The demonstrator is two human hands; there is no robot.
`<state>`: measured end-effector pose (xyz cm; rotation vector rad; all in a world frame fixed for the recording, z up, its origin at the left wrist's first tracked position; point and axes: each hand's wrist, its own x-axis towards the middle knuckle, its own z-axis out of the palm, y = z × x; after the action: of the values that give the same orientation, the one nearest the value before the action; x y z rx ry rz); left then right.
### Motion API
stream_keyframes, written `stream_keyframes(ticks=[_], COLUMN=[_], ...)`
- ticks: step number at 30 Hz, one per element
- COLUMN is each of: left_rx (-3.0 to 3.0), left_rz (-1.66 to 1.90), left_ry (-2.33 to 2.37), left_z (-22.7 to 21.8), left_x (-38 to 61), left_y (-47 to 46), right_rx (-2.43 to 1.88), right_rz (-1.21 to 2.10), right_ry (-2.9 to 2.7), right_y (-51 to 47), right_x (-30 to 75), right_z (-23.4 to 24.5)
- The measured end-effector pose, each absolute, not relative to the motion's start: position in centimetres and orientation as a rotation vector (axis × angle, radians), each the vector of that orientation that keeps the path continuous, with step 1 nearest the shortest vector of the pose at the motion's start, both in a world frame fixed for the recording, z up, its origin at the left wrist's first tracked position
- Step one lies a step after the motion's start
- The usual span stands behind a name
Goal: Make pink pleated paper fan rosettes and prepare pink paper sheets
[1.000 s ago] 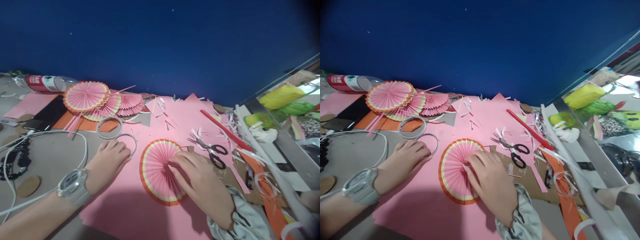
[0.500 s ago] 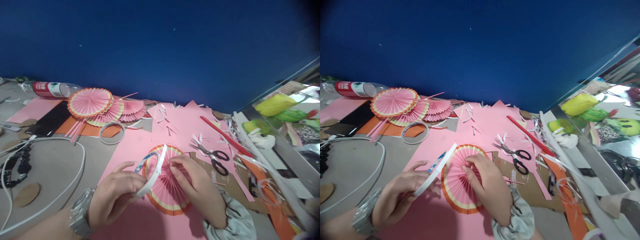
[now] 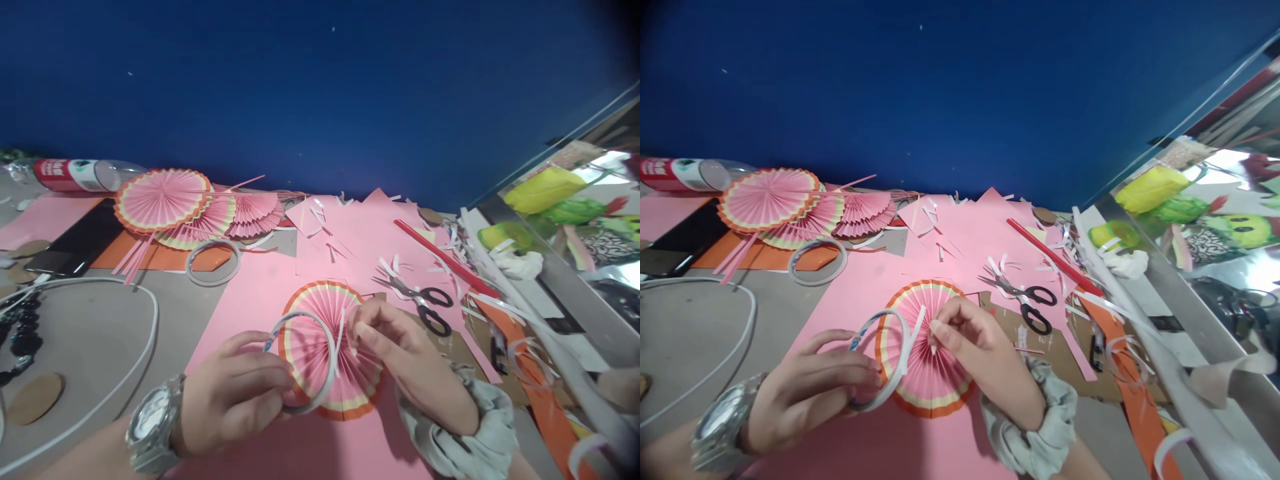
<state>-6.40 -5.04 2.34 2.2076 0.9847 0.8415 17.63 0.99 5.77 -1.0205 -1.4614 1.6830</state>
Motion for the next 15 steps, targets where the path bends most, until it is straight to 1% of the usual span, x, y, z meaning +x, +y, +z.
stream_keyframes(ticks=[4, 9, 11, 15], left_rx=[2.273, 2.373, 2.380, 2.408], left_rz=[0.941, 0.921, 0.929, 0.940], left_ry=[1.019, 0.957, 0.939, 1.018], left_z=[2.6, 2.4, 2.1, 2.2], left_x=[-6.0, -5.5, -5.5, -5.7], left_y=[-4.8, -5.2, -5.3, -5.0], right_rx=[-1.080, -1.054, -1.080, -1.049], right_rz=[1.650, 1.836, 1.792, 1.540], right_ry=[-1.428, -1.403, -1.478, -1.566], right_y=[1.2, 1.2, 1.1, 1.0], right_x=[18.0, 17.9, 17.8, 18.4], right_z=[5.6, 5.5, 5.6, 6.7])
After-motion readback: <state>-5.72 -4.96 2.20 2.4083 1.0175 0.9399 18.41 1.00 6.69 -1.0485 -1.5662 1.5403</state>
